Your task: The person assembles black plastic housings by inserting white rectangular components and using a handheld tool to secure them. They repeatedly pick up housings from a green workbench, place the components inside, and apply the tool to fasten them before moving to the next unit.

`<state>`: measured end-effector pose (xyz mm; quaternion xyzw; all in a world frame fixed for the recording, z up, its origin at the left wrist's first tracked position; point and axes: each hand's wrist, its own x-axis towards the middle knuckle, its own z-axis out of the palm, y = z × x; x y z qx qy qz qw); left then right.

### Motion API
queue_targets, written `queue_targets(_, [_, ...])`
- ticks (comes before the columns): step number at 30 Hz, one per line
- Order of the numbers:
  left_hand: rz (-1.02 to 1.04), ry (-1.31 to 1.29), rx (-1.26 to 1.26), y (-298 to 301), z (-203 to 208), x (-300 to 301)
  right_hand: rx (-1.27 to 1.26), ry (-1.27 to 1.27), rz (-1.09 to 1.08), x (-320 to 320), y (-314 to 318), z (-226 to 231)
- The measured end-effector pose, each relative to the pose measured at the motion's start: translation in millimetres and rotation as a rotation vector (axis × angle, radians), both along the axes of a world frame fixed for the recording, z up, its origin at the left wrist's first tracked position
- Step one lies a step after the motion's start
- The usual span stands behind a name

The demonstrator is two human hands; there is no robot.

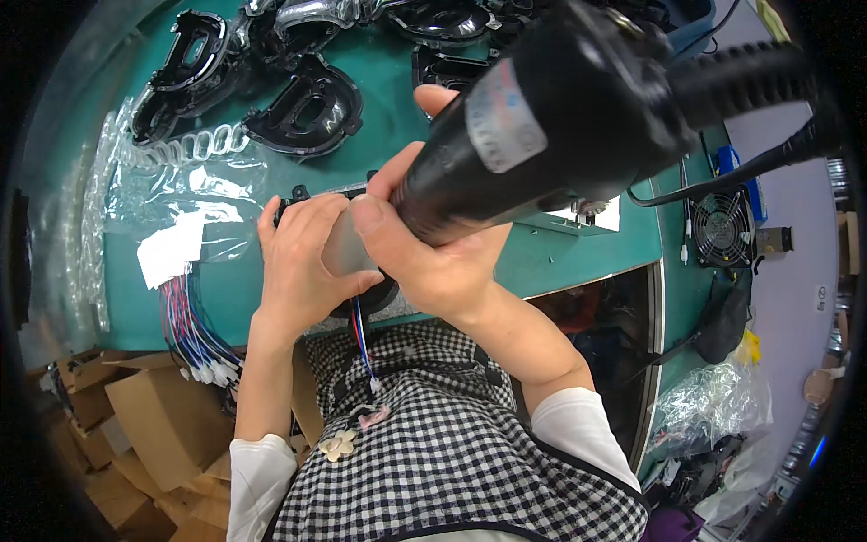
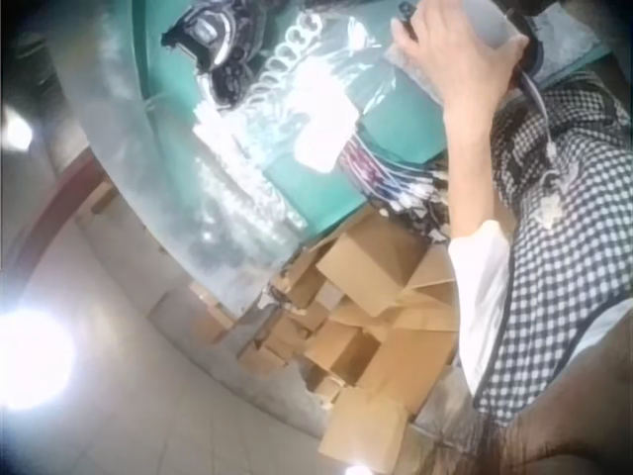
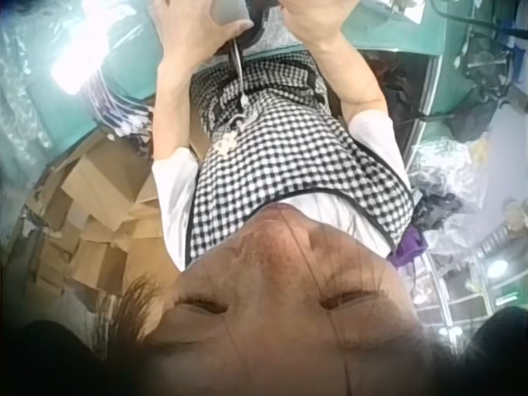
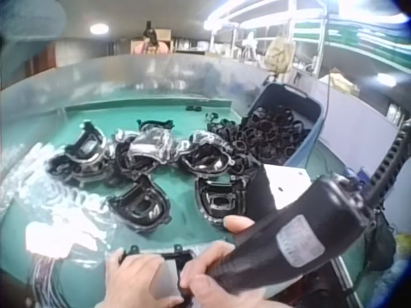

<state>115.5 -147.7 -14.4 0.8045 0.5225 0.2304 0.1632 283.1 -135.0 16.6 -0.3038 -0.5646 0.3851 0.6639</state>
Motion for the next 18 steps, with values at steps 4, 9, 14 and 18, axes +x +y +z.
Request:
queue_targets(4, [-0.005, 0.021, 0.041, 0, -4, 2, 0.009, -0.079, 0.065, -7, 5, -1])
queue_targets(9, [-0.013, 0.050, 0.003, 1, -4, 2, -0.072, -0.142, 0.303, -8, 18, 4])
queue_targets(14, [-0.021, 0.039, 0.075, 1, -10, 2, -0.075, -0.030, 0.330, -9, 17, -1])
queue_targets(18, [-0.001, 0.012, 0.089, 2, -5, 4, -0.017, 0.156, 0.153, 6, 1, 7])
